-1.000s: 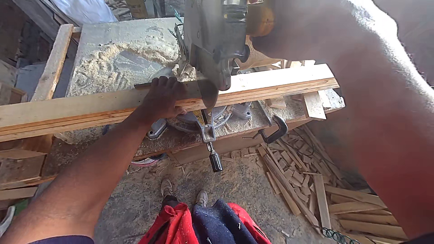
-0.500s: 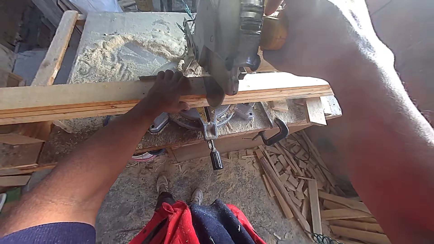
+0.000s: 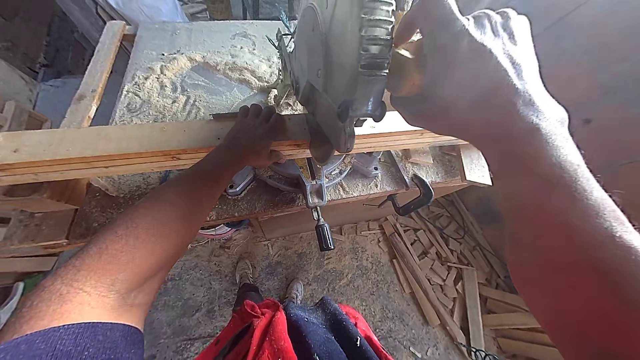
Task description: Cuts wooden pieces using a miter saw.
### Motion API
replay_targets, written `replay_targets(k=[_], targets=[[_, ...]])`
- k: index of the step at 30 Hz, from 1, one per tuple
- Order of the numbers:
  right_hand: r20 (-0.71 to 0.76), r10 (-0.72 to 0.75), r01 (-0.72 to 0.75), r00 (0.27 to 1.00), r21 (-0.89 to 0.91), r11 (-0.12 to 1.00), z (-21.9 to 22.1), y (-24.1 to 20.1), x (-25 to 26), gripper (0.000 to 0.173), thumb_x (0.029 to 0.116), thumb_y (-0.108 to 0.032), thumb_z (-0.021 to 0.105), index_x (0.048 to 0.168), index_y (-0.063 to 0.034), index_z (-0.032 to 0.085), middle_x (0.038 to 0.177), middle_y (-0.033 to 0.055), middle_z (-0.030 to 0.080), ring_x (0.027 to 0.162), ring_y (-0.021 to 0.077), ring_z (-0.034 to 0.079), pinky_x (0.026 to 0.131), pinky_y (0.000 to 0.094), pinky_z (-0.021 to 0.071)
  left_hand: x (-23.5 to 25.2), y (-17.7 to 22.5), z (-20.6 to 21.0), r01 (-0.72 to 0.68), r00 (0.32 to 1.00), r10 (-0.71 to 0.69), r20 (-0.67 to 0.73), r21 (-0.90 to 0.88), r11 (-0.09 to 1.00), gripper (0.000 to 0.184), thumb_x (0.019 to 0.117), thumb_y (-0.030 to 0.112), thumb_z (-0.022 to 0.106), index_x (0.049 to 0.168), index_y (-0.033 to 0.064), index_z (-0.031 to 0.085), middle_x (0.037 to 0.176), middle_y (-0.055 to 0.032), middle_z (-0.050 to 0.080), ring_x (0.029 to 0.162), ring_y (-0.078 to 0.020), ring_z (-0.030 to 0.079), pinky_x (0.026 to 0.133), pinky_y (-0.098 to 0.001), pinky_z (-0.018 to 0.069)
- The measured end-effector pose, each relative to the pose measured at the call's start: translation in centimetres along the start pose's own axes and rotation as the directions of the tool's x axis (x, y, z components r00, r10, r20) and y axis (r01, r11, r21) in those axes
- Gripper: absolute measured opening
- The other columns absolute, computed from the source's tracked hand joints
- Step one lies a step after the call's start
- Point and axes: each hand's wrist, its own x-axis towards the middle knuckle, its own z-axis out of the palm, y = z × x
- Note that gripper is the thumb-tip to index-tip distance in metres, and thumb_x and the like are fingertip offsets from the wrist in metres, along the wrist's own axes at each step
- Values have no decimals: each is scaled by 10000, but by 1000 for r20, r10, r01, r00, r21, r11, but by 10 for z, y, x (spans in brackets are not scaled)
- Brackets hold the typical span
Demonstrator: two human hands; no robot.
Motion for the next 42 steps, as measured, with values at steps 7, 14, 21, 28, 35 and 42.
replay_targets(k=[7,14,21,28,35,42], targets=[[-82,-48,47,995,-16,999,16,-2,-17,534,807,-255,710,1272,-94,503,806,201,640,787,479,664,640,638,474,0,2,-5,-1,1000,1,13,-38,999,884,736,721,738,1364,140,512,1381,-165,522,1278,-409,481,1043,-591,375],[-110,-63,62,992,-7,998,26,-8,-28,539,784,-177,739,1262,-65,516,794,200,653,806,472,675,696,636,491,-1,1,-4,-5,1000,6,4,-39,999,898,737,721,734,1371,124,518,1375,-173,528,1270,-415,488,1032,-590,385],[-184,-87,81,979,-40,996,37,-11,-34,473,804,-187,704,1220,-49,524,771,192,654,781,447,686,728,607,502,0,0,-5,-2,1000,3,25,-36,999,911,744,726,727,1384,113,513,1382,-179,520,1272,-418,481,1024,-597,380],[-197,-38,33,980,-32,999,45,-16,-37,511,797,-174,723,1251,-51,525,771,180,664,772,415,694,739,585,527,-1,-3,-4,-4,1000,6,20,-59,998,897,748,723,726,1365,104,523,1407,-188,506,1268,-419,484,1024,-601,381],[-229,-23,28,973,15,999,82,-26,-63,544,734,-118,766,1237,-32,577,863,149,718,863,359,719,896,573,551,0,-6,-2,-24,999,21,-30,-100,995,897,733,675,784,1358,78,543,1361,-198,544,1225,-427,514,1008,-608,397],[-260,46,-55,964,-26,998,60,-22,-49,571,838,-259,744,1358,-89,578,1245,140,693,1227,353,621,1163,577,367,-1,-10,-1,-38,998,29,-53,-190,981,887,720,605,829,1393,97,555,1437,-231,516,1317,-467,473,1083,-662,353]])
